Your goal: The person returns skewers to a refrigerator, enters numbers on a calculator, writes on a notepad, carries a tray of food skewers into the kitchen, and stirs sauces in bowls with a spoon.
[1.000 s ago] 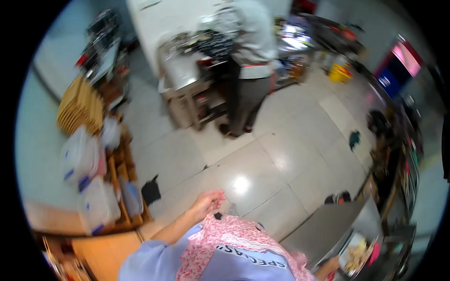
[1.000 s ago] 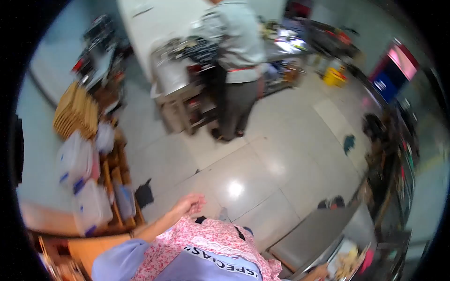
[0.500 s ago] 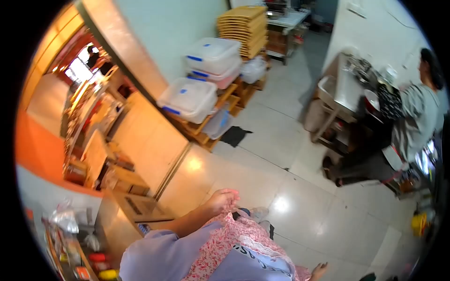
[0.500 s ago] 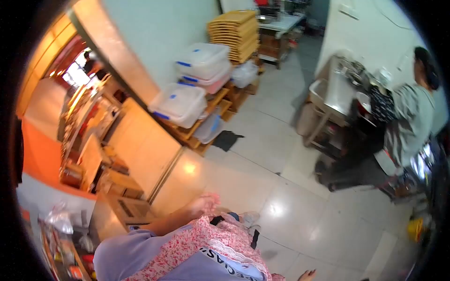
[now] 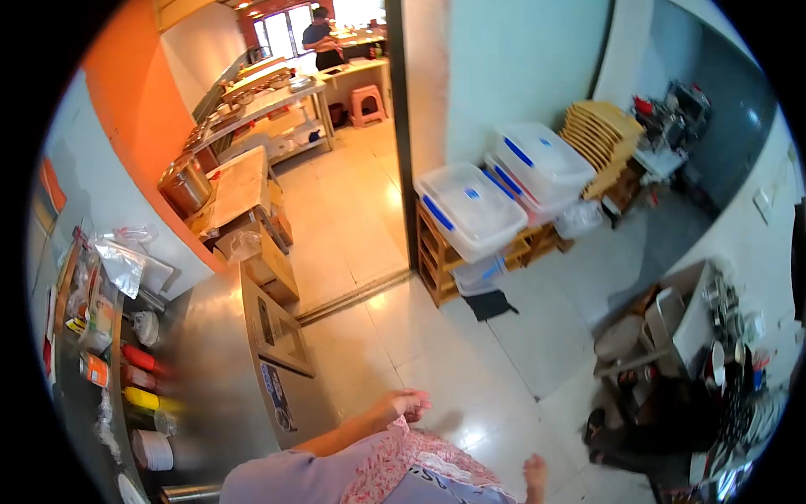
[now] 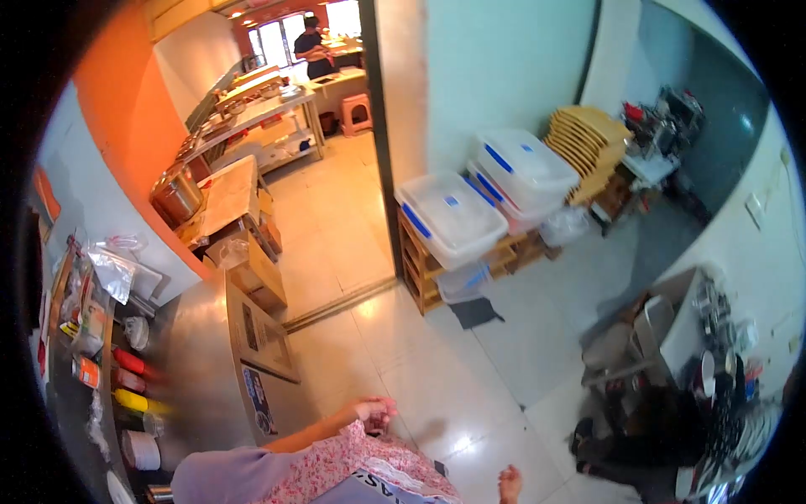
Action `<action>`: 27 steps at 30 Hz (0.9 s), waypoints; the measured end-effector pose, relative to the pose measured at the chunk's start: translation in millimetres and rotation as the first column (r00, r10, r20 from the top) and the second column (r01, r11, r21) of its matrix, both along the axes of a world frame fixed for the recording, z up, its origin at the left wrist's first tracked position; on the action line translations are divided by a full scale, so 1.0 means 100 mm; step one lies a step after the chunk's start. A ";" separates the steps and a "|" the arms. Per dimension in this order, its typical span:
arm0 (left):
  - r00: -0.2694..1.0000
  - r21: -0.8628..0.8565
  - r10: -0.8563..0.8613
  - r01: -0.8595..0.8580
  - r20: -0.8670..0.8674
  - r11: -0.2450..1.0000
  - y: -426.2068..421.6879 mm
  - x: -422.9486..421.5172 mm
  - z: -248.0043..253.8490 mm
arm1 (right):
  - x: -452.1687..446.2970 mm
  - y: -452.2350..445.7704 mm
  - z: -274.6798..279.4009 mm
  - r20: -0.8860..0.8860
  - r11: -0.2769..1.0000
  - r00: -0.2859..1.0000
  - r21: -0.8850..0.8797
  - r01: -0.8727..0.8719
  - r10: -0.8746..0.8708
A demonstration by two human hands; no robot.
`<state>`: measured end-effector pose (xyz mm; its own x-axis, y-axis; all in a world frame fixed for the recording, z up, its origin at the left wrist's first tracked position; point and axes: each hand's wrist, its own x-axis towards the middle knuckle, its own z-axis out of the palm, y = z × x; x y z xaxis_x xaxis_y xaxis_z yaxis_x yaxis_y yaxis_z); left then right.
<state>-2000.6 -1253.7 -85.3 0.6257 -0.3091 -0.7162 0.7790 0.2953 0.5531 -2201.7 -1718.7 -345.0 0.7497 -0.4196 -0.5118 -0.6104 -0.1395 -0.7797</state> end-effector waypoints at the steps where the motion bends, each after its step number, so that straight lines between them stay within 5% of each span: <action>1: 1.000 -0.021 0.031 -0.031 0.007 0.999 0.16 0.11 -0.02 | 0.29 0.26 -0.03 0.009 0.994 0.995 0.044 -0.096 0.095; 2: 0.998 -0.041 0.062 -0.062 0.002 0.997 0.36 0.20 -0.05 | 0.51 0.56 0.00 0.009 0.978 0.982 0.088 -0.191 0.191; 5: 0.975 -0.051 0.217 -0.215 0.055 0.975 1.06 0.49 -0.07 | 1.14 1.33 0.49 -0.173 0.726 0.812 -0.372 -0.578 0.557; 7: 0.907 -0.003 0.402 -0.405 0.129 0.914 1.78 0.63 -0.02 | 1.51 1.64 0.57 -0.271 0.649 0.750 -0.379 -0.659 0.603; 12: 0.789 0.111 0.581 -0.607 0.199 0.787 2.73 1.00 0.22 | 2.14 1.59 -0.65 -0.321 0.470 0.660 -0.500 -0.727 0.679; 16: 0.725 0.035 0.660 -0.678 0.196 0.734 3.07 1.30 0.09 | 2.98 2.40 0.20 -0.334 0.562 0.661 -0.352 -0.749 0.672; 19: 0.705 -0.017 0.685 -0.695 0.183 0.719 3.22 1.61 0.04 | 3.83 2.66 0.14 -0.425 0.444 0.528 -0.287 -0.849 0.735; 23: 0.689 0.004 0.696 -0.711 0.201 0.703 3.48 2.20 0.05 | 5.08 3.25 0.19 -0.402 0.417 0.518 -0.314 -0.853 0.755; 27: 0.635 0.039 0.752 -0.768 0.178 0.640 3.80 2.85 0.01 | 6.54 4.15 -0.05 -0.213 0.274 0.394 -0.435 -0.858 0.894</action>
<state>-1715.5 -873.3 -84.7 0.6955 0.3884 -0.6045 0.2211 0.6848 0.6944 -1547.3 -1303.2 -349.6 0.8241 0.3742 -0.4252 0.1371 -0.8602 -0.4912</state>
